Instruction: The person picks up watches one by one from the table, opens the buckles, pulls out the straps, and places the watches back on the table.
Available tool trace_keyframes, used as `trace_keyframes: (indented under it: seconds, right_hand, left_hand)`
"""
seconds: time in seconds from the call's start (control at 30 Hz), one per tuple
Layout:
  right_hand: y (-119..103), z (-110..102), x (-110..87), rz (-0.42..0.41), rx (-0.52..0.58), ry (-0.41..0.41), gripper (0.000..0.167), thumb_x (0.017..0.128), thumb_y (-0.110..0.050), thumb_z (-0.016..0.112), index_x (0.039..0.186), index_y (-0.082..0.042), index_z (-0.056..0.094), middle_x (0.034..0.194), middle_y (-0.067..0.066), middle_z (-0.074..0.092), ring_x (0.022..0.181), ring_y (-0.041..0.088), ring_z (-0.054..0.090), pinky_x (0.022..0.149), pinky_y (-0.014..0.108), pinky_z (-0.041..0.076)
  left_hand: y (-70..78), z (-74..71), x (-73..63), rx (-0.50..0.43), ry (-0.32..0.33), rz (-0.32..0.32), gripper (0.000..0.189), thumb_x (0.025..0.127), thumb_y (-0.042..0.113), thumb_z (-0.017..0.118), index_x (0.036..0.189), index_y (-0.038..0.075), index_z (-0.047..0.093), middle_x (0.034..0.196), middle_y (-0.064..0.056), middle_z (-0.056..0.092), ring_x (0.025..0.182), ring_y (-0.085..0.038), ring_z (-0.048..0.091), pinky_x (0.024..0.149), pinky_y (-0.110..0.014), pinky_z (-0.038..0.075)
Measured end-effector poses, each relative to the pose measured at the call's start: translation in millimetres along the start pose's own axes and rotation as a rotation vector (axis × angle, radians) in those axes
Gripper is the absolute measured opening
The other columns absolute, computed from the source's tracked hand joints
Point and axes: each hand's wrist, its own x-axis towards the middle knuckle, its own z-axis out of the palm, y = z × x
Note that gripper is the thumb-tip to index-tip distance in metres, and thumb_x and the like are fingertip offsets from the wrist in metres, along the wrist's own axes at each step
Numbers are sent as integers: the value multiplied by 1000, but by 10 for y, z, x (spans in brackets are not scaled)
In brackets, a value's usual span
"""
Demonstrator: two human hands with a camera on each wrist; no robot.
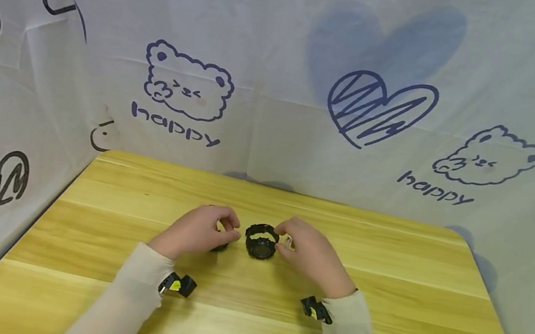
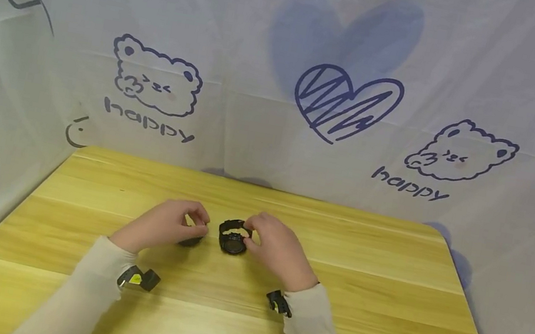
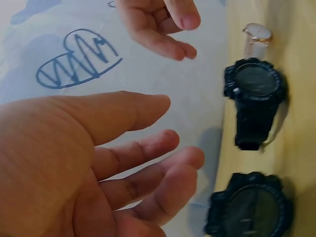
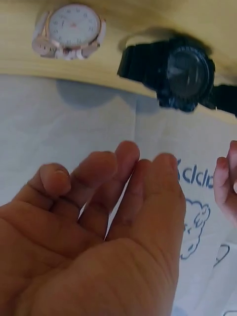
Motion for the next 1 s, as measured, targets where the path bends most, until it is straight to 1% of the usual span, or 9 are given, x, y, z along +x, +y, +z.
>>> trace_keyframes:
  seconds: [0.13,0.23,0.4,0.6,0.73,0.83,1.0]
  right_hand:
    - [12,76,10,36,-9,-20,26,95,-11,75,120,-4,71,117,7,71,104,26,69,93,43,56]
    - [8,141,24,56,1,-30,25,95,-9,74,120,-4,71,119,9,71,110,28,68,97,44,55]
    - [19,261,54,60,-11,-66,27,96,-8,73,122,-5,71,121,9,71,111,28,68,99,44,54]
    - [30,309,68,57,-32,-71,29,96,-10,72,125,-8,69,121,8,71,109,27,68,96,45,56]
    - [40,344,78,49,-53,-71,33,98,-12,71,131,-8,66,123,7,69,110,26,68,98,45,55]
    - [55,385,87,30,-68,-64,34,99,-13,69,133,-8,65,124,7,68,112,25,67,101,46,53]
    - [92,400,94,17,-56,-41,27,100,-10,67,127,-10,68,120,5,71,109,25,69,100,46,54]
  left_hand:
    - [-13,97,35,11,-38,-1,14,98,30,72,106,18,72,93,8,69,82,-9,62,81,-35,53]
    - [-27,157,54,19,-49,10,12,98,29,72,105,18,72,92,9,69,84,-8,62,83,-36,54]
    - [-28,217,68,17,-56,39,11,98,26,72,103,17,72,90,8,68,82,-9,61,81,-35,53]
    - [-12,252,72,4,-85,41,10,98,24,72,103,16,72,89,7,68,79,-9,61,77,-34,54]
    - [-12,267,64,13,-82,36,9,99,25,72,103,16,72,89,7,68,79,-9,61,77,-34,54]
    - [-13,268,51,14,-81,39,10,99,25,72,103,16,71,90,6,68,79,-10,61,77,-35,54]
    - [-17,259,62,4,-84,34,9,99,25,71,103,16,71,90,6,68,80,-9,61,77,-35,54]
